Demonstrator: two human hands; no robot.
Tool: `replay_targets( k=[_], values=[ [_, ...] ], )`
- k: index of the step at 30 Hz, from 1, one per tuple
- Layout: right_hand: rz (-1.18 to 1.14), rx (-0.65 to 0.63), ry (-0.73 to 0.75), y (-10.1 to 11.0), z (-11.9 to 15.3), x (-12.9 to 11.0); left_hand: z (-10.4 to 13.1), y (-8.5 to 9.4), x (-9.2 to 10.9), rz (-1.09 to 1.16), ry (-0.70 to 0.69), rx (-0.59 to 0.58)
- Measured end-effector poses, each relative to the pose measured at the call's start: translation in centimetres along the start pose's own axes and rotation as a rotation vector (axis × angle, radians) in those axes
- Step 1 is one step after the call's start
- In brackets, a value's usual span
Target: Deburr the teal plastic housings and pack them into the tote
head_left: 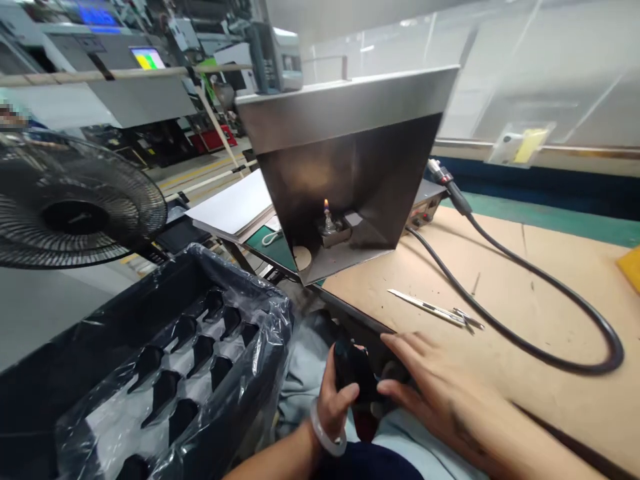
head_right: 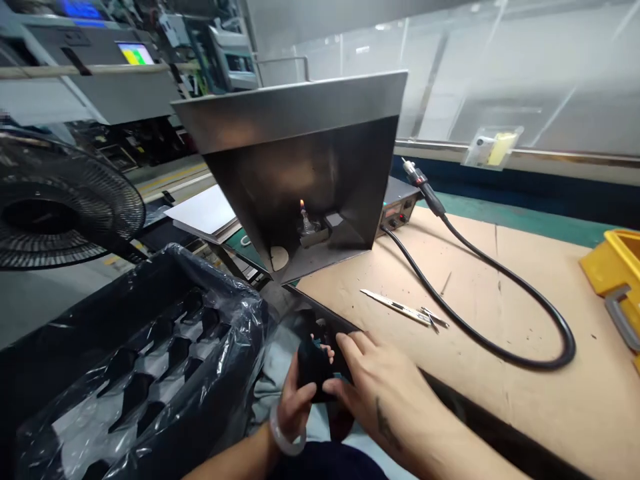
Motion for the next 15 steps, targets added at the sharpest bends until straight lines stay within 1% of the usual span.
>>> replay_targets(
  k=[1, 3, 4, 5, 6, 8, 11, 12, 13, 14, 15],
  values=[
    [-0.113, -0.114, -0.045, -2.2, -0.3, 1.1, 0.1, 0.2, 1.4, 0.084, -0.068, 0.013],
    [-0.386, -0.352, -0.123, -6.2, -0.3, 2.7, 0.3, 0.6, 4.0, 0.237, -0.167, -0.007],
    [-0.502, -0.431, -0.162, -7.6, -0.2, 3.2, 0.3, 0.7, 5.1, 0.289, -0.186, -0.030],
    [-0.592, -0.480, -0.198, -8.6, 0.0, 3.6, 0.2, 0.8, 6.0, 0.334, -0.195, -0.051],
    [-0.657, -0.496, -0.227, -9.2, 0.0, 4.0, 0.1, 0.9, 6.7, 0.375, -0.200, -0.064],
    [-0.732, -0.508, -0.257, -9.7, -0.2, 4.3, -0.4, 1.1, 7.5, 0.446, -0.204, -0.070],
    [-0.774, -0.577, -0.263, -9.2, -1.1, 4.3, -1.2, 1.4, 7.4, 0.511, -0.215, -0.056],
    [-0.776, -0.605, -0.271, -8.8, -1.7, 4.4, -1.5, 1.7, 7.1, 0.515, -0.227, -0.044],
    [-0.778, -0.608, -0.290, -8.0, -2.6, 4.5, -1.9, 2.0, 6.7, 0.496, -0.241, -0.032],
    [-0.786, -0.575, -0.318, -6.9, -3.8, 4.8, -2.3, 2.5, 6.1, 0.452, -0.253, -0.022],
    [-0.804, -0.502, -0.348, -5.5, -5.4, 5.2, -2.7, 3.1, 5.4, 0.376, -0.254, -0.015]
  ],
)
Point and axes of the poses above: each hand's wrist, its own z-axis away from the middle knuckle, its own y-axis out of the back of the hand, x = y × z, the point moved 7 cm from there along -z, towards the middle knuckle, and after that the axes turned 8 degrees about -y, right-handed, at the moved point
